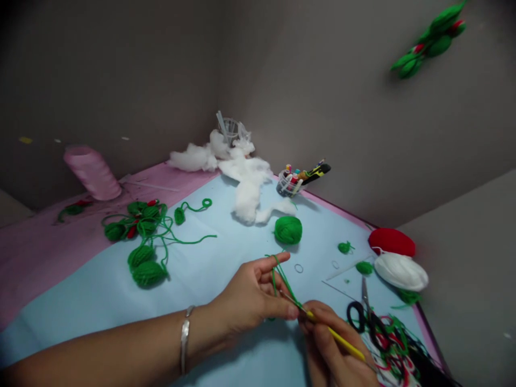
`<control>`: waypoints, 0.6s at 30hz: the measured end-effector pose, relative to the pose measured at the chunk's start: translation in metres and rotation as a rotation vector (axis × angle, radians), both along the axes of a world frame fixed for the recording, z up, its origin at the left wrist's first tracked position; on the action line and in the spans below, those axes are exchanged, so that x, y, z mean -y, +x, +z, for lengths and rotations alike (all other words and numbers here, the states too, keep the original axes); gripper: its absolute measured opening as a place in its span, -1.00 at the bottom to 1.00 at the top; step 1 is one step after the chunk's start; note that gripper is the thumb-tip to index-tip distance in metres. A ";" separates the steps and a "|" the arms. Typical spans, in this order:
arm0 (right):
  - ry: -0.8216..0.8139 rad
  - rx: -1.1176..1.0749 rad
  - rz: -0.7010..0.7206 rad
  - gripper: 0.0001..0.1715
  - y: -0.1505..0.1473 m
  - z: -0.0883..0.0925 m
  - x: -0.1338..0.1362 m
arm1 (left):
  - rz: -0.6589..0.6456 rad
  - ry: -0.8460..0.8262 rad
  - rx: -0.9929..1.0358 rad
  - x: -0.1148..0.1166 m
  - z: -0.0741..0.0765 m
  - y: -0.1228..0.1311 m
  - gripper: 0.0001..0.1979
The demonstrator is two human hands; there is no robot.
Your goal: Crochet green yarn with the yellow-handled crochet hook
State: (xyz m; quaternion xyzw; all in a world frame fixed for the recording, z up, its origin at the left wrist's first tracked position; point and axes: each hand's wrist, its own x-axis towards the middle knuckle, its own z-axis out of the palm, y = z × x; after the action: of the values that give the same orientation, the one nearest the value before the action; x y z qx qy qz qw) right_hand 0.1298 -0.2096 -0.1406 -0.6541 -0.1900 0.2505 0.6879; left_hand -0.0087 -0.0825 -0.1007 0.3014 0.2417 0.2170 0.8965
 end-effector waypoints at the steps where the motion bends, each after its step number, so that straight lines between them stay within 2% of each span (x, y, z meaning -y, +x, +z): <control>1: -0.036 -0.116 -0.045 -0.53 -0.002 0.003 -0.002 | 0.000 0.014 0.004 -0.001 0.000 0.000 0.32; 4: -0.117 -0.333 -0.118 -0.40 -0.008 0.013 -0.008 | -0.008 0.078 0.004 -0.004 0.000 0.001 0.35; 6: -0.124 -0.320 -0.119 -0.40 -0.009 0.015 -0.009 | -0.010 0.129 -0.006 -0.004 0.000 0.002 0.32; 9: -0.087 -0.166 -0.046 -0.49 -0.004 0.007 -0.003 | 0.002 0.189 -0.062 -0.003 -0.001 0.002 0.28; 12: -0.053 0.156 0.072 -0.66 0.005 -0.006 0.007 | 0.039 0.234 -0.145 -0.001 0.000 0.002 0.26; 15: -0.019 0.638 0.111 -0.82 0.010 -0.011 0.014 | 0.069 0.271 -0.198 0.000 0.004 0.001 0.24; 18: 0.043 1.074 0.254 -0.78 0.017 -0.004 0.013 | 0.068 0.282 -0.204 0.000 0.006 -0.001 0.23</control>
State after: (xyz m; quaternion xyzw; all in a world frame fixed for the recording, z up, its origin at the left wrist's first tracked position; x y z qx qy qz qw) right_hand 0.1469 -0.2230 -0.1443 -0.6479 -0.5965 -0.0413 0.4720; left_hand -0.0093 -0.0830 -0.0945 0.4365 0.3086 0.2470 0.8082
